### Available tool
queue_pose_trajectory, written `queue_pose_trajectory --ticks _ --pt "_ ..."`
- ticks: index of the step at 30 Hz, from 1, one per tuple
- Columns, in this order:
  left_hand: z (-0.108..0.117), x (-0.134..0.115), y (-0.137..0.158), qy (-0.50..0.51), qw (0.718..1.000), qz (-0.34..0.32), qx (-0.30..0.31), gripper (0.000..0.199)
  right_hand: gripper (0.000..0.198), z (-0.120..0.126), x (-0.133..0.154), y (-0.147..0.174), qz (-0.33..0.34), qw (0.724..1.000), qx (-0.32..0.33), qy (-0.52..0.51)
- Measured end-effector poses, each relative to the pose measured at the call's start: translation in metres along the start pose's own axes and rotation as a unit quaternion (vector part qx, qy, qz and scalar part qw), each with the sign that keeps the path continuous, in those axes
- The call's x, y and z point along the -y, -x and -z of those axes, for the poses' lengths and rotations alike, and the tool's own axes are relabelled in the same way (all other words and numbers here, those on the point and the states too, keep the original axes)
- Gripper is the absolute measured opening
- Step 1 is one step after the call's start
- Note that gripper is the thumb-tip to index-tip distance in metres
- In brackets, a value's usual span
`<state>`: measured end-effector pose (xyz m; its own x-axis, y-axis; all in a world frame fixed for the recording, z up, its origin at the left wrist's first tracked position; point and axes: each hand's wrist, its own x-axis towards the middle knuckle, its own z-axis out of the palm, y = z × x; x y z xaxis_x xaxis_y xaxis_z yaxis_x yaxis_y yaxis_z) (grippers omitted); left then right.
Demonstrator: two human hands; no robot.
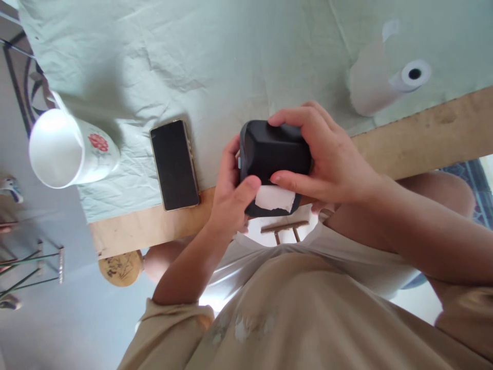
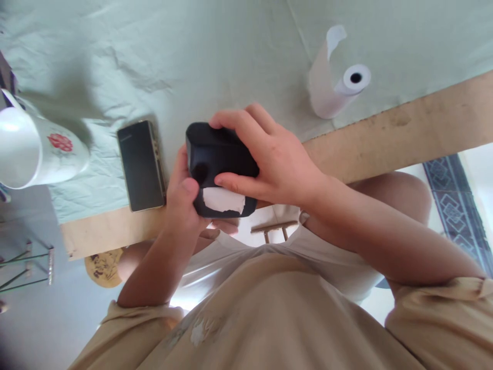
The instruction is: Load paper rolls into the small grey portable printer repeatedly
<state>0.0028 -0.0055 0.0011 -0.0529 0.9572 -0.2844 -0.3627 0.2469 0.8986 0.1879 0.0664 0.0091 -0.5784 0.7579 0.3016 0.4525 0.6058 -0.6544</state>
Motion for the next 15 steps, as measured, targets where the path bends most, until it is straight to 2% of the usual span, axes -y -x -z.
queue_pose_trajectory --ticks 2,4,9,12,15 --pt "0.0006 0.0048 -0.0042 0.026 0.999 -0.020 -0.010 0.053 0.059 0.0003 -0.0013 0.0005 -0.014 1.000 0.017 0.004" --pt "0.0000 0.0077 -0.0078 0.028 0.998 -0.029 -0.041 0.046 0.057 0.0018 -0.0021 0.0011 -0.006 1.000 0.020 -0.002" --pt "0.0001 0.0084 -0.0089 0.012 0.997 0.006 -0.081 0.045 0.045 0.0052 -0.0001 0.0024 0.063 0.998 -0.014 -0.015" --pt "0.0019 0.0087 -0.0065 0.000 0.994 0.033 -0.103 0.048 0.042 0.0039 0.0009 0.0025 0.080 0.996 -0.030 -0.033" --pt "0.0015 0.0086 -0.0059 -0.001 0.994 0.029 -0.104 0.049 0.040 0.0018 0.0009 0.0022 0.081 0.995 -0.030 -0.051"
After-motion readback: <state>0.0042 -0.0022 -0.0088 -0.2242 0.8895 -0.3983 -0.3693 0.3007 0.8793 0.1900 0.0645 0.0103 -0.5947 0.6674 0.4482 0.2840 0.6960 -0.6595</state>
